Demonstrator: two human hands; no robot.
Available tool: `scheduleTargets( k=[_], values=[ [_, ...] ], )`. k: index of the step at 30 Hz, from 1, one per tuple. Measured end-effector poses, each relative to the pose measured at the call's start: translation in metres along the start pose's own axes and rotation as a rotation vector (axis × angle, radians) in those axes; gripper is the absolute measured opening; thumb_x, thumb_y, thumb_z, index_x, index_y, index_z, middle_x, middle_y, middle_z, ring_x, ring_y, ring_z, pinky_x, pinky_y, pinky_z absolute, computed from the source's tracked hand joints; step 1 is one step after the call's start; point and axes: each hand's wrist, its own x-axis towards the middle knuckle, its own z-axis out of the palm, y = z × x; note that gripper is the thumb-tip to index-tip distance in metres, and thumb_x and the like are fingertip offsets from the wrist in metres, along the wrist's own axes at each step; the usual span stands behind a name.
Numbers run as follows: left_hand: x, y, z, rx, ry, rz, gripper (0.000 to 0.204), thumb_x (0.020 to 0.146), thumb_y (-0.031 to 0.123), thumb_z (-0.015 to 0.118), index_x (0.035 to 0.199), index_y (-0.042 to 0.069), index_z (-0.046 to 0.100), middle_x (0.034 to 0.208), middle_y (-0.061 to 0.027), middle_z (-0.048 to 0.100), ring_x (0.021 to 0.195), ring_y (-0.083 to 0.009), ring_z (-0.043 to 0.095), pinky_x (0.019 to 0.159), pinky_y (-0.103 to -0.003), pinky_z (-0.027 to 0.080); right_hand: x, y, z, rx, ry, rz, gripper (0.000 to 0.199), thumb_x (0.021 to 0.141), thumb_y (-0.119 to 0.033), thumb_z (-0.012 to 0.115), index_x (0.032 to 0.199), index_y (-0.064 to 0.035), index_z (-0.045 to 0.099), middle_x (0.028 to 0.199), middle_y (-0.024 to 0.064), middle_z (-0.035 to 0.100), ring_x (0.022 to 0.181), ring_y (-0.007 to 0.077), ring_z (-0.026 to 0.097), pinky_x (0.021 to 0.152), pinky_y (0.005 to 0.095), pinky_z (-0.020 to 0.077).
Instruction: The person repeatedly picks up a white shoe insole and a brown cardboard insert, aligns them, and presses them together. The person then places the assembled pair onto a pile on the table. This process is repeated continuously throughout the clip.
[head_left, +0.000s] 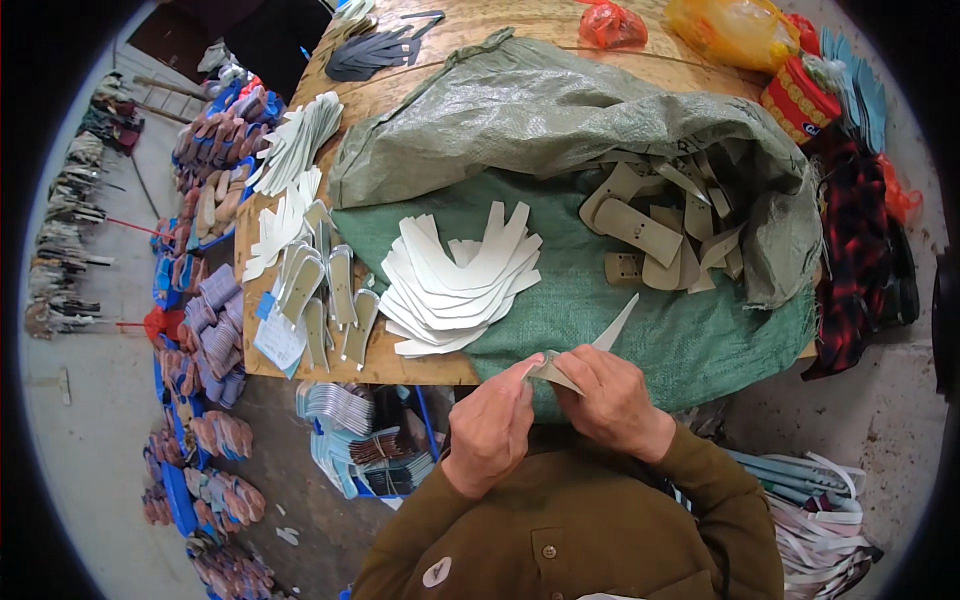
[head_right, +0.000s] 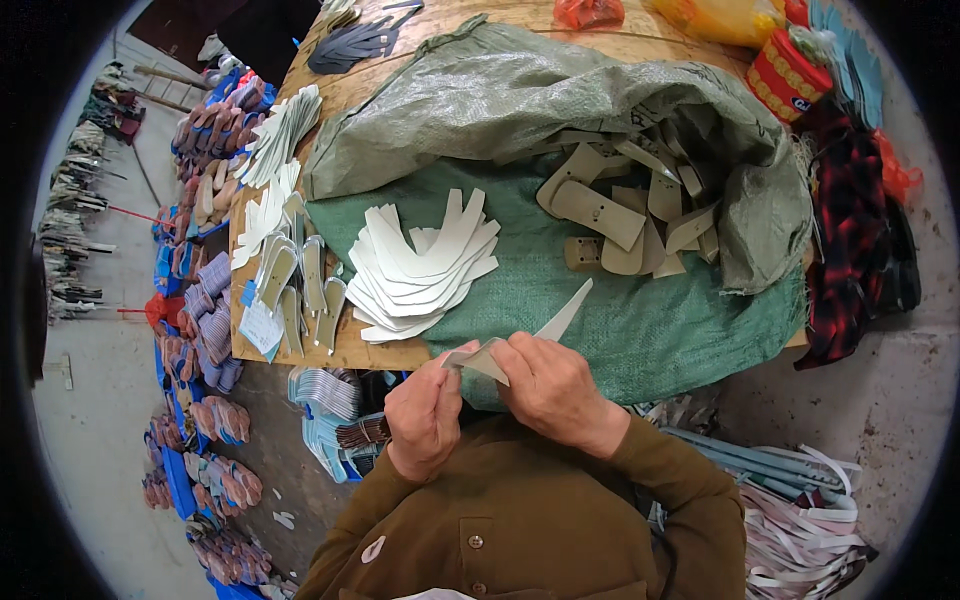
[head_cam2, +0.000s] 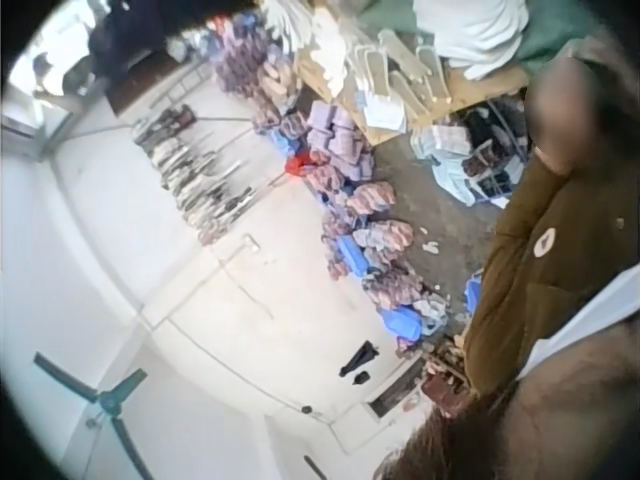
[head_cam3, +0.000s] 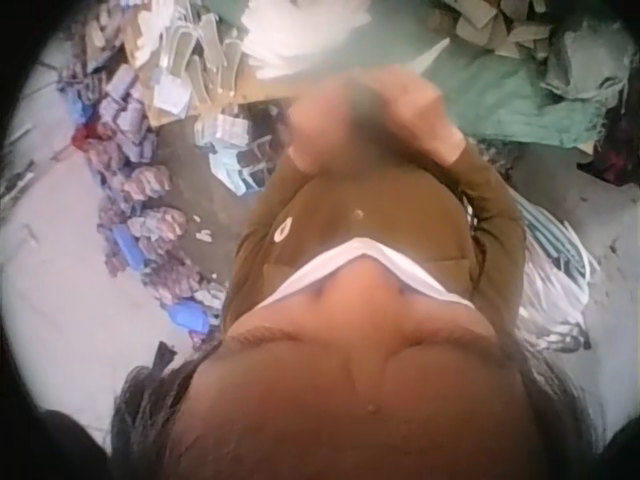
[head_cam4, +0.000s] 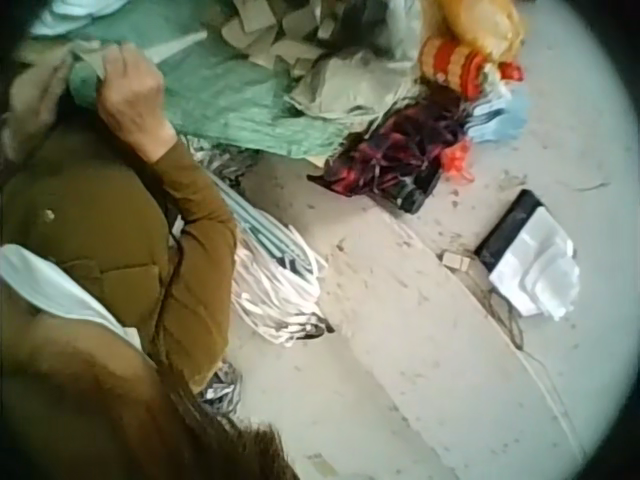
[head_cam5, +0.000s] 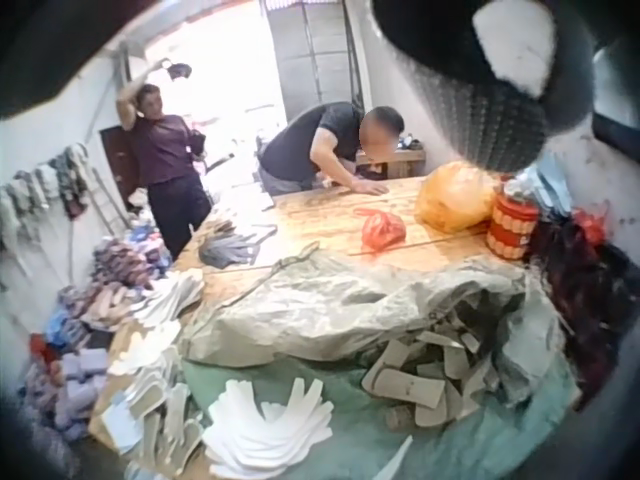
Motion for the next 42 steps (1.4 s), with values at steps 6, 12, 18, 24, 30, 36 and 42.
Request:
scheduleTargets(
  k=[6, 12, 18, 24, 30, 36, 42],
  values=[
    [0.008, -0.021, -0.001, -1.238, -0.116, -0.633, 0.025, 0.094, 0.007, 0.06, 0.116, -0.004, 0.066, 0.108, -0.0073, 0.061, 0.104, -0.0164, 0.058, 0.091, -0.028, 0.045, 0.016, -0.008, -0.025, 0.493, -0.067, 0.137, 0.03, 0.082, -0.006, 0.068, 0.109, 0.0025, 0.058, 0.088, 0.016, 0.061, 0.066, 0.0326, 0.061, 0.056, 0.0371, 0.0484],
    [0.008, -0.014, 0.008, -0.816, -0.033, -0.443, 0.015, 0.094, 0.008, 0.063, 0.103, -0.001, 0.07, 0.09, -0.0011, 0.055, 0.084, -0.0108, 0.052, 0.074, -0.023, 0.041, 0.021, -0.018, -0.028, 0.577, -0.096, 0.287, 0.031, 0.086, -0.009, 0.068, 0.113, 0.0011, 0.059, 0.088, 0.0176, 0.063, 0.066, 0.0356, 0.061, 0.057, 0.0394, 0.0482],
    [0.025, -0.013, 0.004, -0.683, -0.03, -0.484, 0.014, 0.094, 0.009, 0.062, 0.087, -0.002, 0.066, 0.082, 0.0014, 0.053, 0.075, -0.0074, 0.049, 0.068, -0.022, 0.039, 0.016, -0.015, -0.02, 0.538, -0.197, 0.28, 0.032, 0.087, -0.009, 0.066, 0.116, 0.0001, 0.057, 0.089, 0.0176, 0.063, 0.072, 0.0366, 0.062, 0.062, 0.0406, 0.0492],
    [0.03, -0.019, 0.008, -0.738, 0.013, -0.491, 0.014, 0.095, 0.014, 0.064, 0.09, 0.0, 0.067, 0.083, 0.0004, 0.058, 0.073, -0.0065, 0.052, 0.065, -0.021, 0.041, 0.014, -0.007, -0.021, 0.638, -0.225, 0.297, 0.029, 0.087, -0.01, 0.065, 0.113, 0.0014, 0.057, 0.091, 0.0164, 0.064, 0.072, 0.0316, 0.063, 0.064, 0.0378, 0.0494],
    [-0.006, -0.042, 0.004, -0.866, -0.261, -0.569, 0.031, 0.102, 0.028, 0.05, 0.098, 0.0, 0.063, 0.084, -0.0009, 0.061, 0.077, -0.0119, 0.057, 0.065, -0.026, 0.044, 0.013, 0.0, -0.024, 0.819, -0.238, 0.517, 0.028, 0.088, -0.011, 0.062, 0.111, 0.0038, 0.057, 0.09, 0.0178, 0.064, 0.073, 0.0321, 0.062, 0.064, 0.0362, 0.0483],
    [0.001, -0.026, -0.002, -0.84, -0.521, -0.738, 0.028, 0.102, 0.028, 0.051, 0.102, 0.001, 0.058, 0.083, -0.0063, 0.058, 0.074, -0.0108, 0.051, 0.068, -0.024, 0.044, 0.012, -0.005, -0.022, 0.682, -0.26, 0.411, 0.025, 0.086, -0.007, 0.063, 0.109, 0.0027, 0.056, 0.092, 0.0187, 0.062, 0.078, 0.034, 0.06, 0.066, 0.0387, 0.0467],
    [0.01, -0.029, -0.011, -0.597, -0.544, -0.531, 0.035, 0.104, 0.029, 0.047, 0.123, 0.001, 0.054, 0.094, -0.0059, 0.064, 0.08, -0.0148, 0.058, 0.075, -0.028, 0.048, 0.013, -0.003, -0.015, 0.509, -0.224, 0.243, 0.031, 0.086, -0.005, 0.064, 0.114, 0.0006, 0.055, 0.096, 0.0183, 0.06, 0.08, 0.0401, 0.058, 0.069, 0.0427, 0.0472]
  ],
)
